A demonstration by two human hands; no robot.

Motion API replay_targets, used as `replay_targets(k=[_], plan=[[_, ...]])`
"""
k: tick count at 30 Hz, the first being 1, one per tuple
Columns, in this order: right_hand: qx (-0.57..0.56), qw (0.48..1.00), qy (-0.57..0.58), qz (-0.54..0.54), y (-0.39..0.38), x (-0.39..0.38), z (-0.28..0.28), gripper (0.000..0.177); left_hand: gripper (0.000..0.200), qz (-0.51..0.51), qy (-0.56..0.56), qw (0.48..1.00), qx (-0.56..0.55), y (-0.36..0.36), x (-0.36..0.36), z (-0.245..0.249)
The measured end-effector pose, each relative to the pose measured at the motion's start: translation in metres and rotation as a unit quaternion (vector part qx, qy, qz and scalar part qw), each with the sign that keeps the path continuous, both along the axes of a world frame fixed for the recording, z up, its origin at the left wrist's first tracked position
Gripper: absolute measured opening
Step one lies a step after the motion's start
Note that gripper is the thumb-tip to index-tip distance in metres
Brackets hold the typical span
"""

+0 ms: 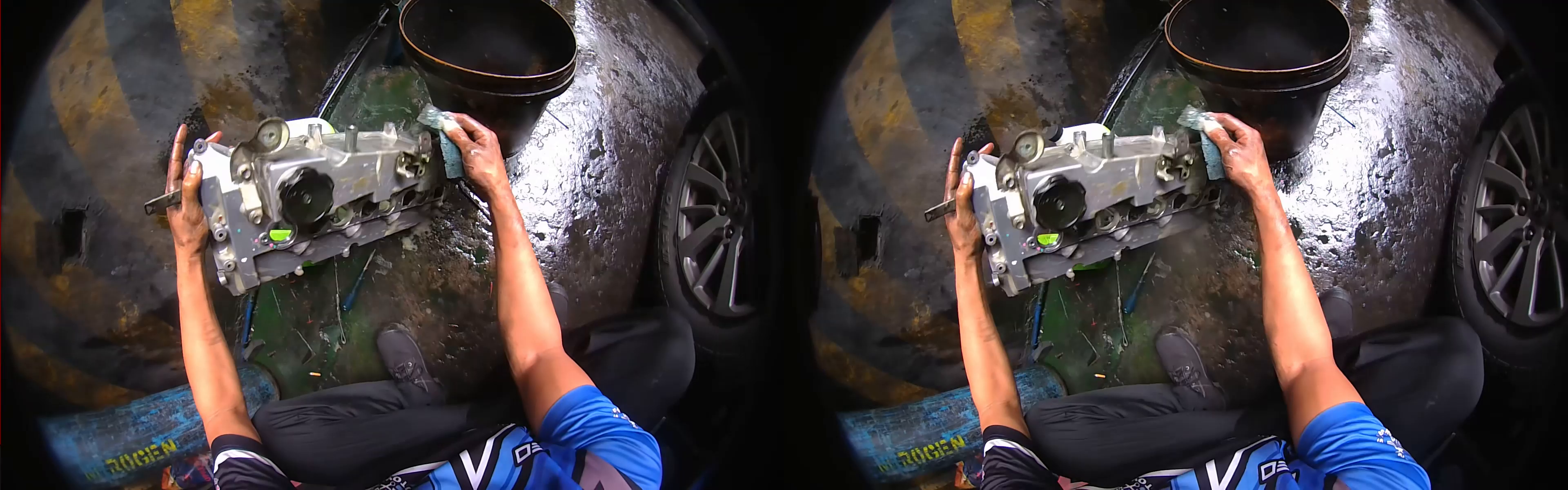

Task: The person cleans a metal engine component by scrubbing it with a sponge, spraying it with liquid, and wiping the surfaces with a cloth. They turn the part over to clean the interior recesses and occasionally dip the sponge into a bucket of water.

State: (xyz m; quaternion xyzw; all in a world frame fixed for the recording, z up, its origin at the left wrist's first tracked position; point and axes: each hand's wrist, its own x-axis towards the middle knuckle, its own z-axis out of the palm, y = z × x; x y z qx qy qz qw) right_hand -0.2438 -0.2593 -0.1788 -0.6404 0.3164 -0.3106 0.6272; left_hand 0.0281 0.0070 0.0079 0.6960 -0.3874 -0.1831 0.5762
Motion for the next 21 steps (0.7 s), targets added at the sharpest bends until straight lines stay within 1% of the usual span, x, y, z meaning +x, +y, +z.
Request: replay_targets(k=[2, 3, 5, 7, 9, 10, 11, 13, 16, 19, 20, 21], plan=[[-0.011, 0.997, -0.022, 0.078, -0.005, -0.002, 0.005, 0.026, 0.060, 0.003, -0.002, 1.000, 0.027, 0.006, 0.012, -0.006], [-0.024, 0.993, -0.025, 0.113, -0.006, -0.002, 0.010, 0.025, 0.053, 0.007, -0.003, 0.999, 0.044, 0.007, 0.011, -0.005], [-0.049, 0.981, -0.032, 0.185, -0.005, -0.002, 0.020, 0.024, 0.049, 0.068, -0.134, 0.984, 0.100, 0.011, 0.020, -0.009], [-0.086, 0.968, -0.056, 0.229, -0.002, 0.001, 0.024, 0.025, 0.045, 0.070, -0.138, 0.983, 0.099, 0.014, 0.023, -0.011], [-0.131, 0.944, -0.064, 0.295, 0.005, 0.001, 0.030, 0.026, 0.043, 0.079, -0.151, 0.981, 0.090, 0.016, 0.031, -0.015], [-0.115, 0.940, -0.034, 0.320, 0.016, 0.000, 0.034, 0.028, 0.042, 0.087, -0.161, 0.980, 0.083, 0.018, 0.035, -0.020], [-0.119, 0.930, -0.028, 0.345, 0.019, 0.000, 0.033, 0.029, 0.041, 0.095, -0.172, 0.978, 0.077, 0.020, 0.040, -0.024], [-0.168, 0.926, -0.025, 0.337, 0.019, -0.007, 0.030, 0.030, 0.041, 0.110, -0.159, 0.979, 0.070, 0.022, 0.043, -0.028], [-0.180, 0.923, -0.006, 0.340, 0.018, -0.014, 0.031, 0.029, 0.042, 0.110, -0.150, 0.980, 0.065, 0.022, 0.051, -0.032], [-0.137, 0.930, 0.037, 0.340, 0.014, -0.016, 0.024, 0.022, 0.036, 0.100, -0.162, 0.981, 0.035, 0.018, 0.050, -0.032], [-0.138, 0.932, 0.074, 0.328, 0.010, -0.020, 0.021, 0.020, 0.036, 0.093, -0.171, 0.980, 0.041, 0.021, 0.054, -0.033], [-0.163, 0.934, 0.089, 0.304, 0.008, -0.023, 0.019, 0.021, 0.036, 0.096, -0.206, 0.973, 0.036, 0.024, 0.059, -0.036]])
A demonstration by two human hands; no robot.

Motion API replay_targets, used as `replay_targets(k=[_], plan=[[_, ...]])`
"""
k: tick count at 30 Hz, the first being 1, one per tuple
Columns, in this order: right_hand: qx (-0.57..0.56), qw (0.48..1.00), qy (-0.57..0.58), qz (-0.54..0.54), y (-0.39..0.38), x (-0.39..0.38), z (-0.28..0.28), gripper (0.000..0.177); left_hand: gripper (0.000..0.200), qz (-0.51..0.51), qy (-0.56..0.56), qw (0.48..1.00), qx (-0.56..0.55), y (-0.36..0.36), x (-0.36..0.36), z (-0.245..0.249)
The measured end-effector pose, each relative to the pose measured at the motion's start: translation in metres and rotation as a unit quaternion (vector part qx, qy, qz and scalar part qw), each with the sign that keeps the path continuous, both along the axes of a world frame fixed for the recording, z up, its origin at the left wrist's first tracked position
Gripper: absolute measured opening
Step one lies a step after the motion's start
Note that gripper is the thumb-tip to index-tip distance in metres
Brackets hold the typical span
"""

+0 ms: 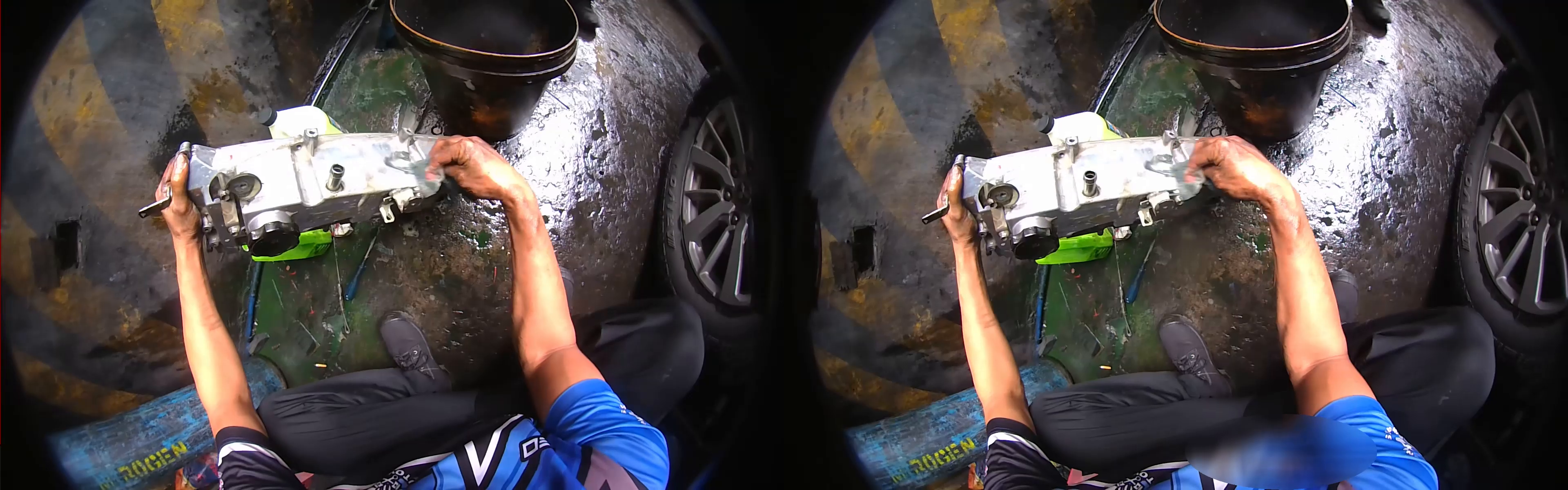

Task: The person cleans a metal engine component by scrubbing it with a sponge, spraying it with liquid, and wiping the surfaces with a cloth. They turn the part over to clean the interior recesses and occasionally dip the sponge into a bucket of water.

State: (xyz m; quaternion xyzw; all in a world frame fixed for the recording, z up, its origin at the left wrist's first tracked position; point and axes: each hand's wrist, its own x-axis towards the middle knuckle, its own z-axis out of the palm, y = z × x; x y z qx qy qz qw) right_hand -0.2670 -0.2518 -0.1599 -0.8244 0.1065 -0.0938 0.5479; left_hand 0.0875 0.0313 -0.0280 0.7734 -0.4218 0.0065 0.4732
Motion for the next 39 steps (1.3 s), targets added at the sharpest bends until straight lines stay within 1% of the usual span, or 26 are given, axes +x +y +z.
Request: replay_targets(k=[2, 3, 4, 6, 7, 8, 10, 12, 14, 16, 17, 18, 21, 22, 24, 25, 28, 29, 32, 33, 34, 35, 36, 37, 38, 39], plan=[[-0.057, 0.997, 0.008, -0.054, -0.002, -0.010, -0.006, 0.023, 0.037, -0.004, -0.069, 0.998, -0.002, 0.008, 0.015, -0.014], [-0.020, 0.989, -0.012, -0.145, 0.003, -0.010, -0.007, 0.028, 0.036, -0.017, -0.103, 0.994, 0.019, 0.020, 0.031, -0.023], [-0.019, 0.973, -0.043, -0.226, 0.008, -0.005, -0.011, 0.031, 0.037, 0.022, -0.047, 0.999, 0.000, 0.019, 0.029, -0.026], [0.059, 0.936, -0.078, -0.339, 0.023, 0.000, -0.015, 0.034, 0.040, 0.066, 0.047, 0.997, -0.008, 0.020, 0.030, -0.028], [0.062, 0.919, -0.096, -0.376, 0.029, 0.004, -0.025, 0.036, 0.042, 0.083, 0.117, 0.989, -0.030, 0.013, 0.019, -0.024], [0.051, 0.908, -0.097, -0.404, 0.036, 0.007, -0.033, 0.037, 0.040, 0.077, 0.149, 0.985, -0.035, 0.021, 0.034, -0.031], [0.055, 0.895, -0.101, -0.431, 0.057, 0.013, -0.035, 0.035, 0.048, 0.083, 0.071, 0.994, 0.006, 0.031, 0.055, -0.043], [0.037, 0.895, -0.108, -0.431, 0.077, 0.029, -0.042, 0.032, 0.046, 0.101, 0.141, 0.985, -0.013, 0.034, 0.061, -0.045], [0.057, 0.898, -0.088, -0.427, 0.093, 0.044, -0.050, 0.028, 0.045, 0.121, 0.191, 0.973, -0.035, 0.031, 0.053, -0.047], [0.075, 0.890, -0.109, -0.436, 0.104, 0.056, -0.050, 0.026, 0.044, 0.140, 0.226, 0.963, -0.035, 0.024, 0.039, -0.043], [0.094, 0.878, -0.133, -0.450, 0.109, 0.059, -0.051, 0.025, 0.043, 0.150, 0.242, 0.958, -0.036, 0.020, 0.034, -0.040], [0.105, 0.876, -0.128, -0.453, 0.110, 0.062, -0.051, 0.026, 0.043, 0.161, 0.258, 0.952, -0.035, 0.020, 0.034, -0.038], [0.126, 0.867, -0.130, -0.464, 0.108, 0.065, -0.054, 0.028, 0.046, 0.157, 0.260, 0.952, -0.041, 0.014, 0.027, -0.034], [0.133, 0.868, -0.110, -0.466, 0.109, 0.064, -0.055, 0.028, 0.046, 0.163, 0.269, 0.948, -0.042, 0.011, 0.022, -0.032], [0.145, 0.869, -0.071, -0.468, 0.110, 0.062, -0.054, 0.029, 0.047, 0.210, 0.236, 0.949, -0.017, 0.007, 0.018, -0.027], [0.165, 0.864, -0.070, -0.471, 0.111, 0.062, -0.053, 0.030, 0.047, 0.232, 0.221, 0.947, -0.002, 0.008, 0.016, -0.025], [0.220, 0.852, -0.052, -0.472, 0.117, 0.054, -0.045, 0.029, 0.048, 0.221, 0.262, 0.939, -0.029, 0.006, 0.023, -0.025], [0.195, 0.851, -0.084, -0.480, 0.119, 0.057, -0.057, 0.028, 0.048, 0.211, 0.263, 0.941, -0.042, 0.007, 0.024, -0.028], [0.246, 0.838, -0.048, -0.486, 0.122, 0.054, -0.056, 0.028, 0.053, 0.218, 0.275, 0.936, -0.010, 0.000, 0.013, -0.019], [0.239, 0.844, -0.064, -0.476, 0.121, 0.052, -0.055, 0.028, 0.059, 0.320, 0.209, 0.922, 0.056, -0.007, 0.000, -0.009], [0.234, 0.851, -0.083, -0.464, 0.119, 0.049, -0.055, 0.027, 0.061, 0.340, 0.179, 0.920, 0.074, -0.019, -0.025, 0.004], [0.258, 0.845, -0.109, -0.455, 0.119, 0.049, -0.051, 0.027, 0.062, 0.303, 0.136, 0.941, 0.060, -0.008, -0.009, -0.006], [0.264, 0.849, -0.091, -0.449, 0.118, 0.049, -0.055, 0.027, 0.058, 0.271, 0.144, 0.951, 0.044, -0.006, -0.009, -0.009], [0.256, 0.849, -0.089, -0.454, 0.118, 0.052, -0.061, 0.027, 0.054, 0.190, 0.100, 0.977, -0.004, 0.010, 0.026, -0.034], [0.243, 0.853, -0.064, -0.457, 0.117, 0.051, -0.052, 0.027, 0.053, 0.195, 0.079, 0.978, -0.003, 0.017, 0.032, -0.027], [0.203, 0.857, -0.096, -0.464, 0.117, 0.054, -0.063, 0.026, 0.053, 0.197, 0.060, 0.979, 0.000, 0.022, 0.036, -0.023]])
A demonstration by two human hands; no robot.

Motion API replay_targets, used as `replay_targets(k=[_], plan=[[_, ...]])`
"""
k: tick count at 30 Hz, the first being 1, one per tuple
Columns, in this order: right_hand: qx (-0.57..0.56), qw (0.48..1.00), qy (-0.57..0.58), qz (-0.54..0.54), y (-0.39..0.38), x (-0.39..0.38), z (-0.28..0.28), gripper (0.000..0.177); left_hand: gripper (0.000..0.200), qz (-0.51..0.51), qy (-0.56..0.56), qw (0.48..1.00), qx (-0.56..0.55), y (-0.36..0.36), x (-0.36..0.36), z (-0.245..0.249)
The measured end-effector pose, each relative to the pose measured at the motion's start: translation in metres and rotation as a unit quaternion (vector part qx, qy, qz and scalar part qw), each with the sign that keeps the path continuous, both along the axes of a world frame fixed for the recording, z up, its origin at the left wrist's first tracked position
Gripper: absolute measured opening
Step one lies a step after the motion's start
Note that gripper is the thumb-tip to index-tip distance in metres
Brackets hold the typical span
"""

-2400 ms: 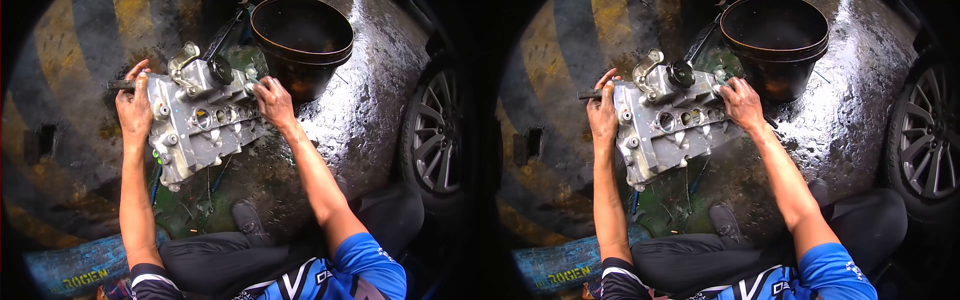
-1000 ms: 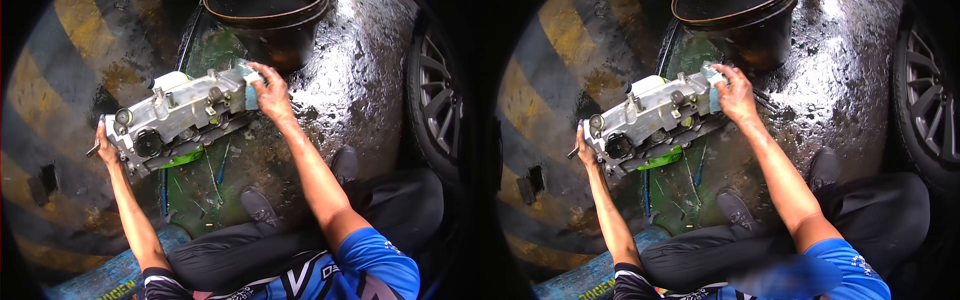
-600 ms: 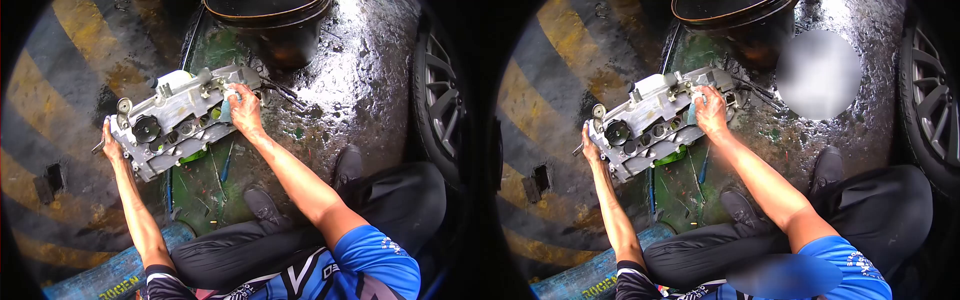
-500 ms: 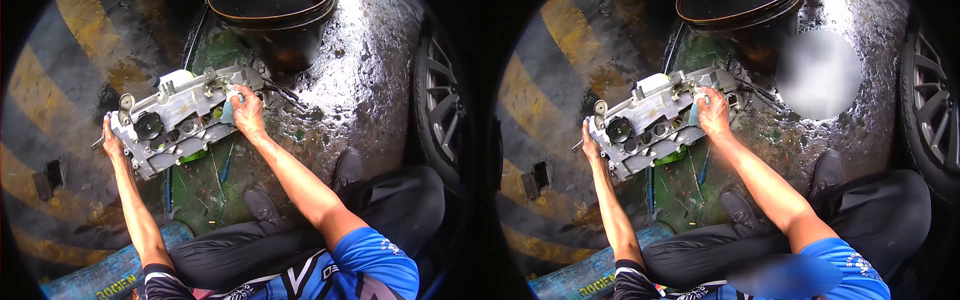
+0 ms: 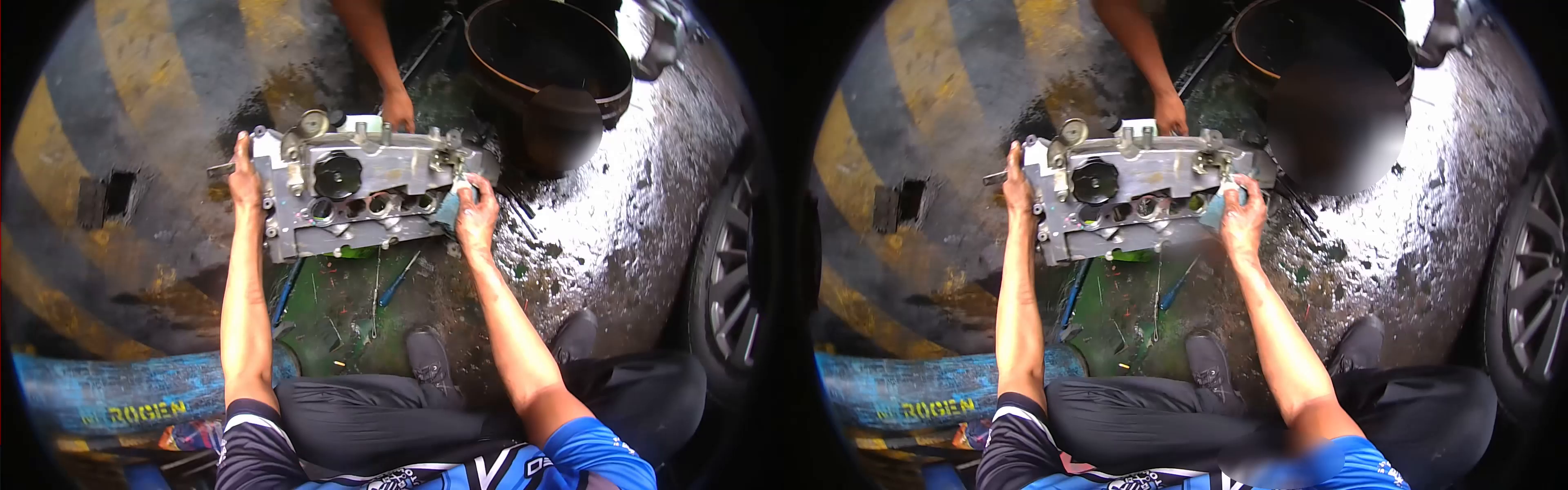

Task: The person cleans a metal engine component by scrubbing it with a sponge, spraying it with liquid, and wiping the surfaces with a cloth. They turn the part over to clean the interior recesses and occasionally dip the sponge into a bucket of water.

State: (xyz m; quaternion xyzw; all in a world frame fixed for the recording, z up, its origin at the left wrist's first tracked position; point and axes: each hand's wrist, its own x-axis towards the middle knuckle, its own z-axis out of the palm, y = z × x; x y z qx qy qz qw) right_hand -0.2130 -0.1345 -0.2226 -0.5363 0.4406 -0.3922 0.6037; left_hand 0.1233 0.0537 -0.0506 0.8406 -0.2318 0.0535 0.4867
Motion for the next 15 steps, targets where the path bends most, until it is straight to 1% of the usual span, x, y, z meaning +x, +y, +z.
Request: replay_targets(k=[1, 2, 5, 8, 10, 13, 14, 15], plan=[[-0.048, 0.999, -0.006, -0.017, 0.000, 0.004, -0.003, 0.026, 0.052, 0.000, -0.016, 1.000, 0.008, 0.003, 0.002, 0.002], [-0.040, 0.999, -0.008, -0.013, -0.001, 0.003, -0.007, 0.025, 0.051, -0.003, -0.028, 0.999, 0.017, 0.004, 0.002, 0.002], [0.015, 0.998, 0.027, 0.045, -0.007, -0.006, 0.003, 0.023, 0.049, -0.026, -0.059, 0.997, 0.040, -0.004, -0.005, -0.011], [0.003, 1.000, -0.007, 0.014, -0.011, -0.010, 0.000, 0.021, 0.044, -0.033, -0.066, 0.997, 0.033, -0.006, -0.007, -0.017], [-0.010, 1.000, -0.016, -0.004, -0.011, -0.011, 0.002, 0.020, 0.043, 0.014, 0.020, 1.000, 0.000, -0.014, -0.016, -0.010], [-0.179, 0.983, 0.039, -0.029, -0.002, -0.012, 0.016, 0.024, 0.045, -0.037, -0.114, 0.991, 0.054, -0.008, -0.010, -0.011], [-0.211, 0.976, 0.054, -0.024, 0.002, -0.011, 0.021, 0.023, 0.045, -0.012, -0.065, 0.997, 0.028, -0.011, -0.015, -0.010], [-0.226, 0.971, 0.076, -0.019, 0.008, -0.007, 0.027, 0.026, 0.046, -0.009, -0.055, 0.998, 0.023, -0.012, -0.019, -0.007]])
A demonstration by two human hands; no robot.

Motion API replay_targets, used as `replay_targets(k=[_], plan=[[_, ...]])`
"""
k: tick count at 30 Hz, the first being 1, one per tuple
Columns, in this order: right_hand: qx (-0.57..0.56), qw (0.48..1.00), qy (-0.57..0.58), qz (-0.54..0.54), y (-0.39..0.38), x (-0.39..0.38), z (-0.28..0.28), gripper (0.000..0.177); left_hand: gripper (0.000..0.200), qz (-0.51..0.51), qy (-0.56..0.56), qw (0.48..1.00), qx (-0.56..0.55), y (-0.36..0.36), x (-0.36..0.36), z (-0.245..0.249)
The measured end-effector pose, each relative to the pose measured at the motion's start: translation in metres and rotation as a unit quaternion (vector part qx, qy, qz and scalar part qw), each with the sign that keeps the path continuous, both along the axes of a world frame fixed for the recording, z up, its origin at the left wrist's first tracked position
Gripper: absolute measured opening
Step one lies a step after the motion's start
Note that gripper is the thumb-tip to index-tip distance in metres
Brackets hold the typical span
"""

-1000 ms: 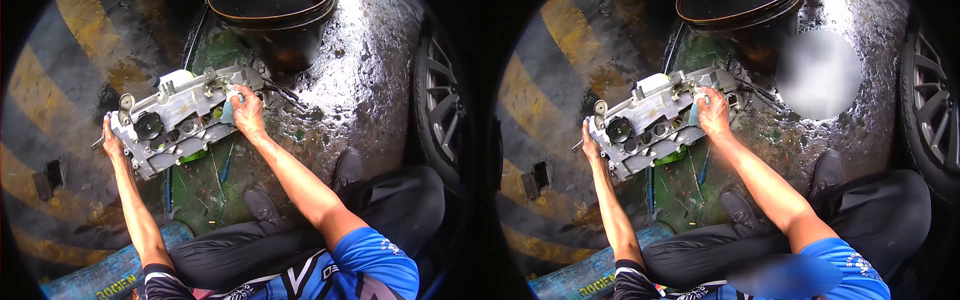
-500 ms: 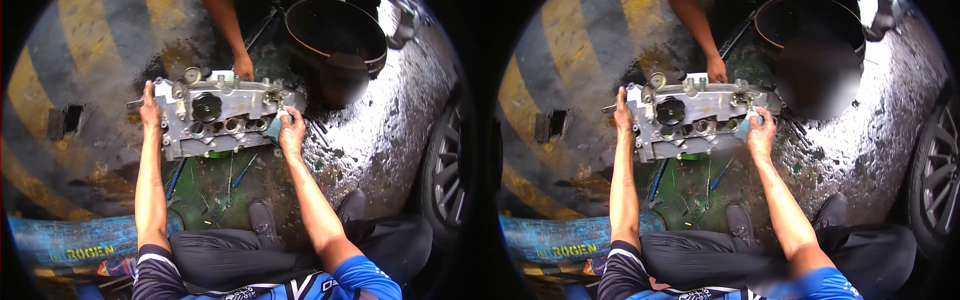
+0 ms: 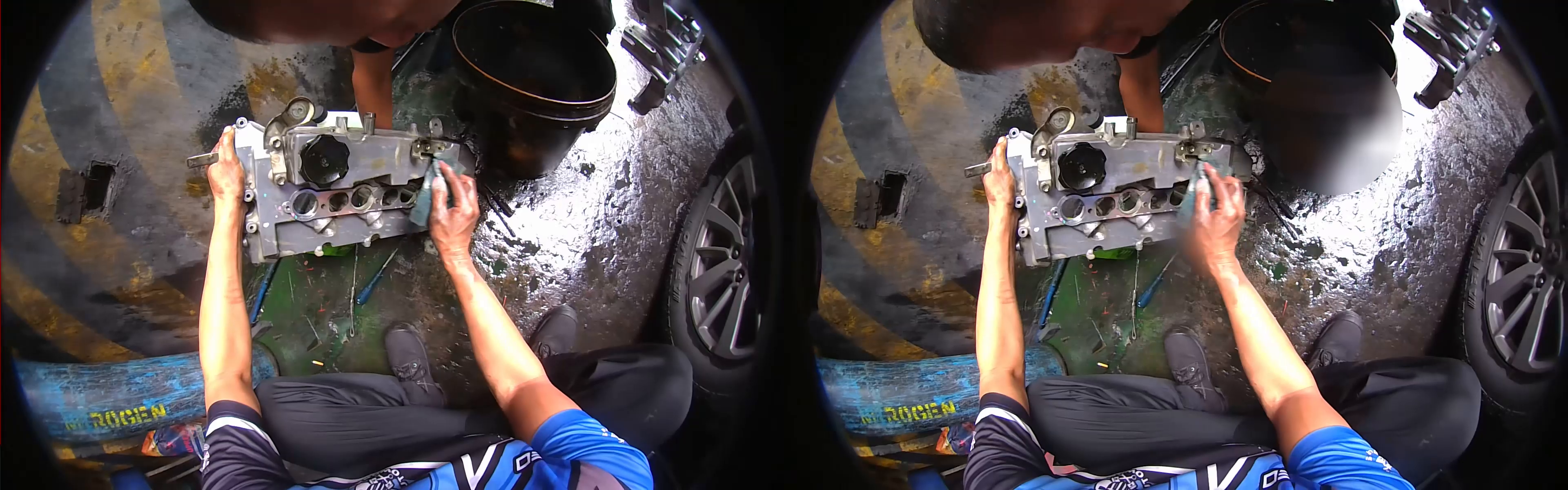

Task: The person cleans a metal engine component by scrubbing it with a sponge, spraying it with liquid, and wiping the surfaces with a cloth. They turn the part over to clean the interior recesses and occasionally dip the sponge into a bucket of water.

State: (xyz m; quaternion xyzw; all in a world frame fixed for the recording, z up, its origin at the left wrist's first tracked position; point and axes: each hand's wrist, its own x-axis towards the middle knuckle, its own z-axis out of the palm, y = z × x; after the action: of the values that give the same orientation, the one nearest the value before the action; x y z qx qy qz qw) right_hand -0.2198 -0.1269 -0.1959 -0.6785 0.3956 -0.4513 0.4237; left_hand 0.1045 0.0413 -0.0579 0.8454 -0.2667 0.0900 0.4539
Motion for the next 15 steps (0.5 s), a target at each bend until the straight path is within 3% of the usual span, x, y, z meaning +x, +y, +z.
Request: replay_targets(k=[6, 10, 11, 15], plan=[[-0.001, 0.998, -0.028, 0.054, 0.010, 0.019, 0.004, 0.027, 0.049, 0.020, 0.031, 0.999, -0.005, -0.008, -0.017, 0.012], [0.003, 0.998, -0.023, 0.062, 0.011, 0.017, 0.001, 0.036, 0.048, 0.032, 0.039, 0.999, -0.012, -0.010, -0.023, 0.016], [-0.013, 0.996, 0.012, 0.086, 0.010, 0.016, -0.003, 0.047, 0.048, 0.034, 0.048, 0.998, -0.019, -0.012, -0.026, 0.017], [-0.077, 0.992, 0.065, 0.075, 0.017, 0.022, -0.006, 0.057, 0.047, 0.031, 0.049, 0.998, -0.033, -0.010, -0.022, 0.014]])
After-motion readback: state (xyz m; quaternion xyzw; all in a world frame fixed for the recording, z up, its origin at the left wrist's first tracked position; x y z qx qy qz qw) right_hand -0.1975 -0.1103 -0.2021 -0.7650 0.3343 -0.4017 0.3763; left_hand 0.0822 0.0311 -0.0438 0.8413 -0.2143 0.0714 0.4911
